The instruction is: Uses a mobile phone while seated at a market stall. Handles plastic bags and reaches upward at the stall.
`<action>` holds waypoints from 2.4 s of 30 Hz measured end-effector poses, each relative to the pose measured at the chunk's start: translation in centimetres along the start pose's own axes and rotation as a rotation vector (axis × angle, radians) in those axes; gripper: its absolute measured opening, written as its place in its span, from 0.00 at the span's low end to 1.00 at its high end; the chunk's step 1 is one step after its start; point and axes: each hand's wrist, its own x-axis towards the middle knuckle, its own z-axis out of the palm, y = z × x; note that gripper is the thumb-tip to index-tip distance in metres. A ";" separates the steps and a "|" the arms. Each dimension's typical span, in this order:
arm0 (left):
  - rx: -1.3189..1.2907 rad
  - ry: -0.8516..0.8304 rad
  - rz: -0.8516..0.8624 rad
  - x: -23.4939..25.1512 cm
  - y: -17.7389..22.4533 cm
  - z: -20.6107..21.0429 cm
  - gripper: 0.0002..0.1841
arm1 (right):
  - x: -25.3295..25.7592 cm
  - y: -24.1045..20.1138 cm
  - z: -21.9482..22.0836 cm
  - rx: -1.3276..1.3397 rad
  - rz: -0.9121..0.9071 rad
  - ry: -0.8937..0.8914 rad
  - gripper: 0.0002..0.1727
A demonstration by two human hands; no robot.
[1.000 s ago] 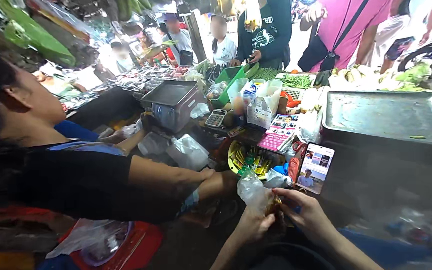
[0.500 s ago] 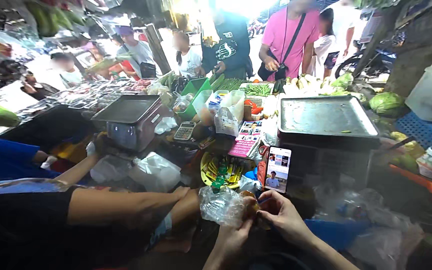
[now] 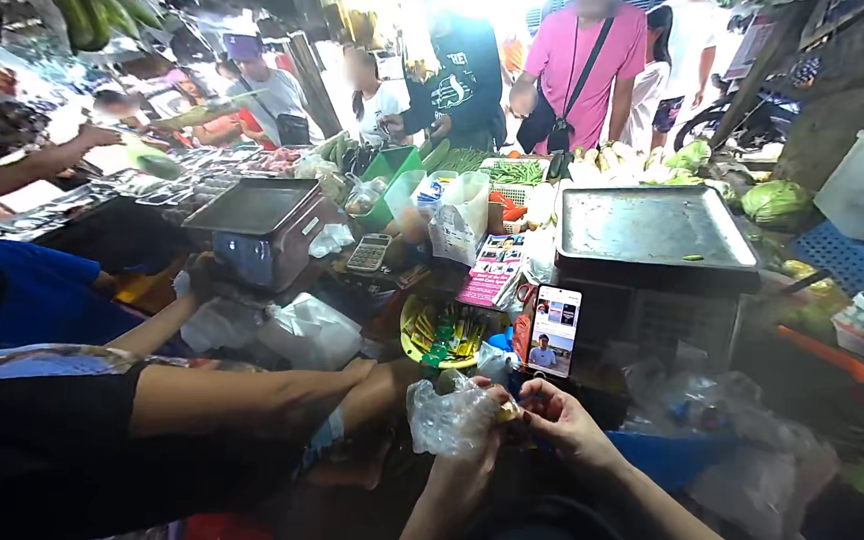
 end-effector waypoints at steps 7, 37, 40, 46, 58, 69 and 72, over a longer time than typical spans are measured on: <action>0.136 -0.003 0.012 -1.0 -0.1 -0.2 0.13 | -0.1 0.6 -0.1 -0.138 -0.164 0.008 0.14; 0.027 -0.166 0.013 -0.9 0.4 0.6 0.13 | -0.4 2.0 -1.3 -0.955 -0.732 0.177 0.06; 0.151 -0.130 0.075 -0.8 0.7 1.2 0.09 | -0.8 2.0 -1.5 -0.931 -0.723 0.152 0.08; 0.120 -0.211 -0.180 -2.0 0.8 1.6 0.10 | -1.6 2.9 -3.5 -1.130 -0.752 0.102 0.12; 0.147 -0.273 -0.126 -2.0 0.2 2.8 0.11 | -3.8 4.0 -3.5 -0.638 -0.425 0.131 0.06; 0.238 -0.108 -0.246 -2.9 -2.3 -1.2 0.12 | -2.0 4.7 -6.8 -1.419 -0.363 0.323 0.23; 0.271 -0.122 -0.233 -3.3 -3.4 -3.0 0.14 | -1.2 5.3 -6.3 -1.500 -0.386 0.362 0.22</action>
